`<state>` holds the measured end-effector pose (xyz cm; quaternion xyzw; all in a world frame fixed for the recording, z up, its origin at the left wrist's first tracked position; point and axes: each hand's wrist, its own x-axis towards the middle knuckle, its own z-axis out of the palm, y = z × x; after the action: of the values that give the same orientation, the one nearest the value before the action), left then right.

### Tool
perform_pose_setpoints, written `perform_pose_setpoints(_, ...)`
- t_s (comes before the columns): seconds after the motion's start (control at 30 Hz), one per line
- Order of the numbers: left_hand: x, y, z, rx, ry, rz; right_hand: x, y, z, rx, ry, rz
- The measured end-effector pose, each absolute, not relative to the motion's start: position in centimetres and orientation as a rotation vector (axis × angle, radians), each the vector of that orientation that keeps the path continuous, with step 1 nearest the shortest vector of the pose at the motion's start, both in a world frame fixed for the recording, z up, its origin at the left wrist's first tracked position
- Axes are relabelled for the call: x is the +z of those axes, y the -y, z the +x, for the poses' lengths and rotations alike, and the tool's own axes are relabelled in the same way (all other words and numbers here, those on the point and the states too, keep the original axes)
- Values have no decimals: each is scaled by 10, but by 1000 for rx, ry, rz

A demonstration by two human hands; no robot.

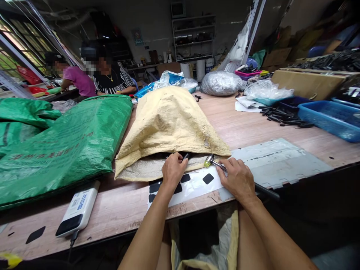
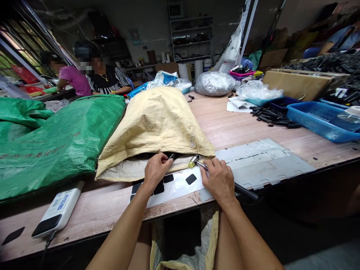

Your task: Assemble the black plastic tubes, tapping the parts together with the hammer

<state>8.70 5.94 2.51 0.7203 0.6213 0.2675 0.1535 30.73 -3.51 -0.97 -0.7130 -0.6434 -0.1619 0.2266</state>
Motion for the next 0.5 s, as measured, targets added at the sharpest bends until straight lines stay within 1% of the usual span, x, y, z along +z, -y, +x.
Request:
perform_pose_setpoints(0.23, 22, -7, 29, 711, -1310, 2152, -13, 35, 309, -434, 1764, -1956)
perform_pose_setpoints(0.4, 8, 1, 26, 766, -1289, 2152, -15, 32, 315, -427, 1827, -1931)
perform_pose_setpoints(0.5, 5, -1, 28, 783, -1297, 2141, -8, 33, 315, -365, 1840, -1896)
